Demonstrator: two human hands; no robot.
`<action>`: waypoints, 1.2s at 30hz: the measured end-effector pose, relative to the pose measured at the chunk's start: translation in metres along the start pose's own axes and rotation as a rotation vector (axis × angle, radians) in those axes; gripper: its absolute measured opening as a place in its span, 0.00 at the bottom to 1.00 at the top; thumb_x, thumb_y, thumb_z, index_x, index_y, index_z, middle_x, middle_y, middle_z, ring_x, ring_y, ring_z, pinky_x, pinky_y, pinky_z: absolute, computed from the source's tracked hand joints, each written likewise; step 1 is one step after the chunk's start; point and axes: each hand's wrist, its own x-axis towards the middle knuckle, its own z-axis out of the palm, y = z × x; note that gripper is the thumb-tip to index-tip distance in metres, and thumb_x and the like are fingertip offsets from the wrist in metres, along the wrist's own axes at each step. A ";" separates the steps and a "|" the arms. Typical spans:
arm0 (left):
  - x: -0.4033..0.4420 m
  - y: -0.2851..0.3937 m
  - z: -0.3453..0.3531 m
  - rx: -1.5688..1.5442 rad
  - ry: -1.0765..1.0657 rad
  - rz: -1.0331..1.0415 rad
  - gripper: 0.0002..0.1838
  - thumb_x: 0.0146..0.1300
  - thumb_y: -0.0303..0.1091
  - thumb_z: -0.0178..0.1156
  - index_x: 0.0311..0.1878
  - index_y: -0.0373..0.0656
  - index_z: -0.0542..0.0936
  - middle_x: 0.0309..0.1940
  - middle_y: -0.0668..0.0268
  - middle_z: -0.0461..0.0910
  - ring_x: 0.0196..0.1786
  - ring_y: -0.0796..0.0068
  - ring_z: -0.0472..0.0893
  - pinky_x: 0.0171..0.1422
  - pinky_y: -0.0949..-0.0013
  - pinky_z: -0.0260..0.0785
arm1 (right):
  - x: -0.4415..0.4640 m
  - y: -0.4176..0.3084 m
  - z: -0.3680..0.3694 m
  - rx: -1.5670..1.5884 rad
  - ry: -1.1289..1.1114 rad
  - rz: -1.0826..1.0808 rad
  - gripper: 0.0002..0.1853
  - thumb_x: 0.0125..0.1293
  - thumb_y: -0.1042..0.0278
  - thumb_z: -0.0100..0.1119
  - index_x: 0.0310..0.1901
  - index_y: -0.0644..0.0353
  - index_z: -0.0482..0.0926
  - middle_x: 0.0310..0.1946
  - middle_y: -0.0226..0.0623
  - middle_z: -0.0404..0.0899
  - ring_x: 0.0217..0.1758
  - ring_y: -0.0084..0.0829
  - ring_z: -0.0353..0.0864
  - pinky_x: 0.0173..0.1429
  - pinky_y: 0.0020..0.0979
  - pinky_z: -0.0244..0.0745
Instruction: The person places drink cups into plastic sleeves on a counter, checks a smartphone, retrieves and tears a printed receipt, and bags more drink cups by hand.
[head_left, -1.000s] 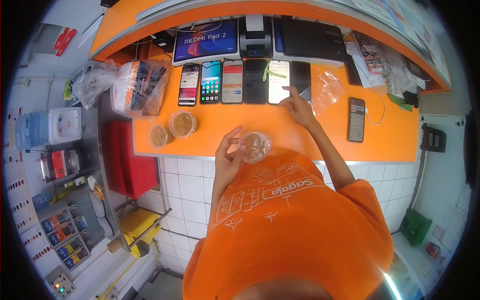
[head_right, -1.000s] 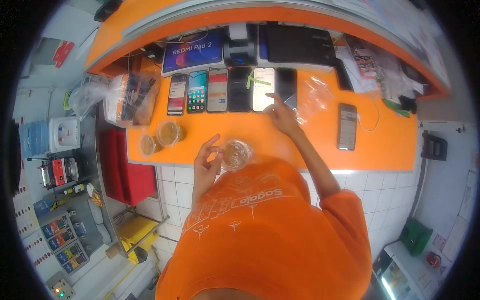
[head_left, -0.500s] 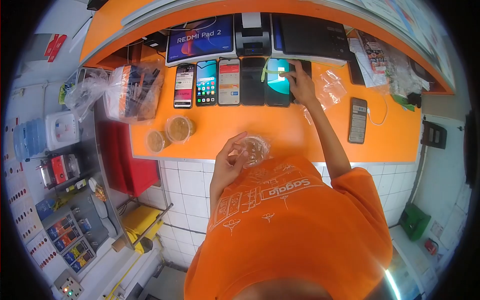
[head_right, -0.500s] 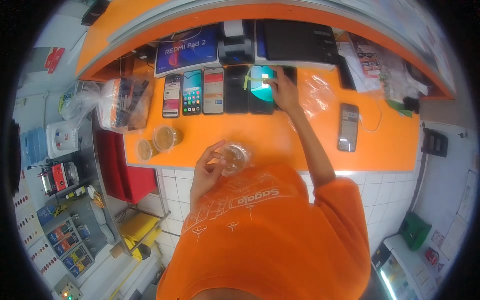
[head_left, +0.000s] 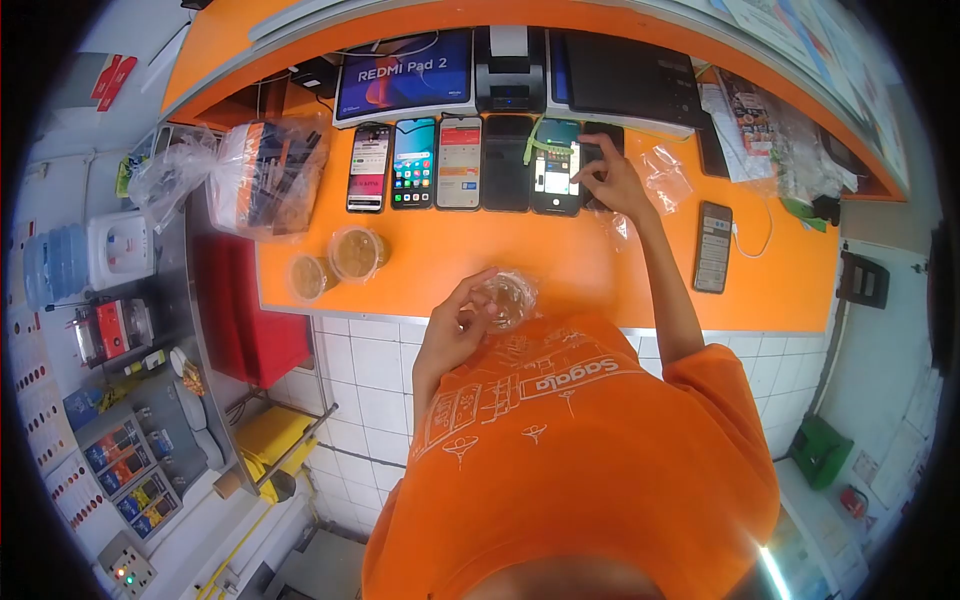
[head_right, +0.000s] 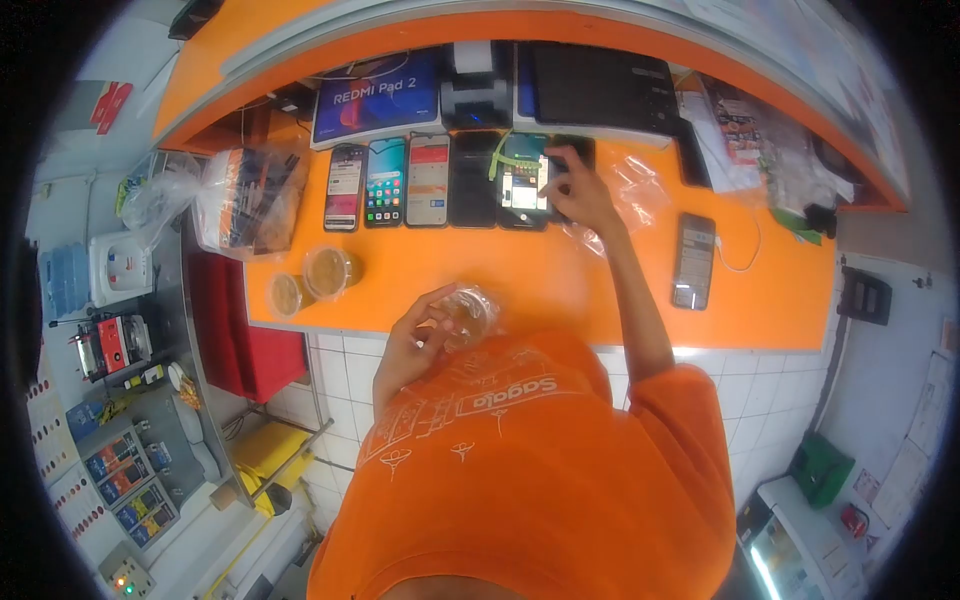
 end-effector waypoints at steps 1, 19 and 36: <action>0.000 0.000 0.000 0.001 0.001 0.012 0.25 0.72 0.30 0.59 0.70 0.51 0.71 0.37 0.70 0.80 0.28 0.86 0.75 0.33 0.79 0.69 | 0.007 0.014 0.002 -0.039 0.026 -0.054 0.30 0.64 0.76 0.58 0.68 0.53 0.63 0.34 0.28 0.90 0.25 0.21 0.77 0.35 0.25 0.70; -0.003 0.007 -0.002 0.031 -0.011 0.004 0.24 0.72 0.29 0.57 0.71 0.50 0.70 0.39 0.66 0.81 0.31 0.82 0.81 0.35 0.76 0.75 | -0.027 -0.021 -0.003 0.111 -0.189 0.061 0.27 0.63 0.70 0.63 0.64 0.49 0.68 0.29 0.30 0.88 0.30 0.24 0.83 0.42 0.28 0.74; -0.003 0.005 -0.002 0.043 -0.020 0.089 0.25 0.72 0.28 0.58 0.71 0.50 0.70 0.40 0.65 0.80 0.34 0.79 0.82 0.36 0.75 0.77 | 0.018 -0.006 0.005 -0.247 0.052 -0.170 0.27 0.68 0.79 0.55 0.67 0.54 0.62 0.41 0.33 0.90 0.48 0.27 0.85 0.56 0.30 0.73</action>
